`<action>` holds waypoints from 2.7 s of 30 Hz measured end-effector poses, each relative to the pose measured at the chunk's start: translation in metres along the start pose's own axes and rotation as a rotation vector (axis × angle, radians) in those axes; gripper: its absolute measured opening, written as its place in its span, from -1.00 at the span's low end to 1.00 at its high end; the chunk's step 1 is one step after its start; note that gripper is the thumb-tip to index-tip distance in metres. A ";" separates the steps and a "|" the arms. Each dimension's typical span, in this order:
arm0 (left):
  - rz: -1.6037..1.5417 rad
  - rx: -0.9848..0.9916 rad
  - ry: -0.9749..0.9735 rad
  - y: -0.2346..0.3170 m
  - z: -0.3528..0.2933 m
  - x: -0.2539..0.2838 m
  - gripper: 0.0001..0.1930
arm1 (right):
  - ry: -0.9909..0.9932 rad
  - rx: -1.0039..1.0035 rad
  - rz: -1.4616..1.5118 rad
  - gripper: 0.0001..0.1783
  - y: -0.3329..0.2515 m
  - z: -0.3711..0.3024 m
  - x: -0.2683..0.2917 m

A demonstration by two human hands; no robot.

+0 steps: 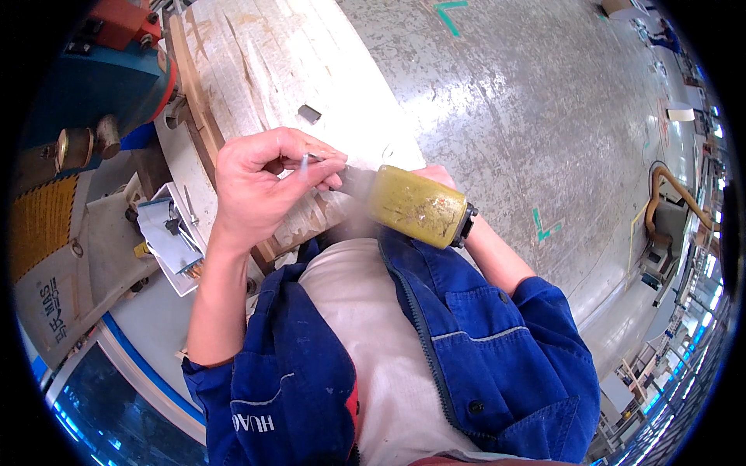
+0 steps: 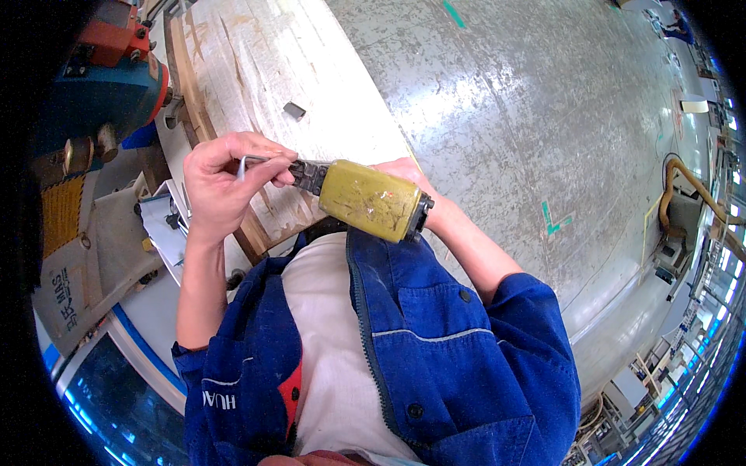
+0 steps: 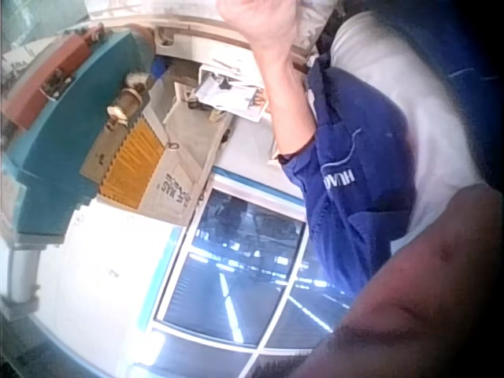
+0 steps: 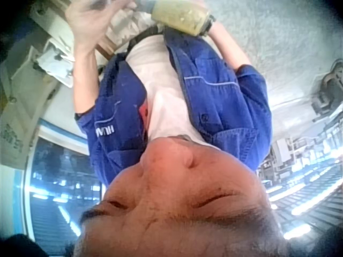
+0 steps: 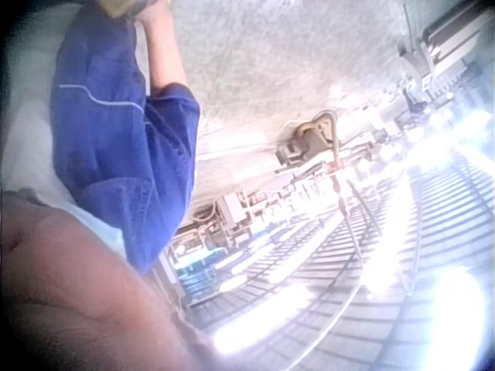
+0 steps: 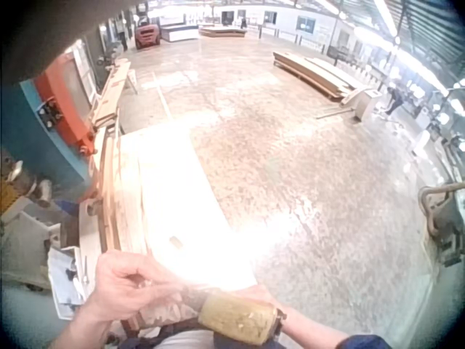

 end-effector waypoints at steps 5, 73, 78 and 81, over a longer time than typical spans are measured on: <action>0.097 -0.068 -0.106 0.004 0.001 -0.003 -0.83 | -0.043 -0.117 0.013 -0.68 0.004 -0.001 -0.002; -0.032 -0.006 0.141 0.006 -0.026 0.013 -0.86 | 0.005 -0.002 0.026 -0.62 -0.007 0.004 -0.003; -0.131 0.001 0.148 -0.003 -0.026 0.013 -0.85 | 0.025 0.017 0.004 -0.63 -0.009 0.007 0.000; -0.180 -0.023 0.133 -0.004 -0.024 0.014 -0.86 | 0.025 0.042 0.008 -0.63 -0.010 0.007 -0.001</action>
Point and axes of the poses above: each hand's wrist, its own z-axis towards the middle knuckle, its own x-axis out of the back of the hand, y = z × x, the point moved 9 cm from there along z, towards the middle knuckle, and after that the axes turned 12 degrees about y, right-handed, at the moved point
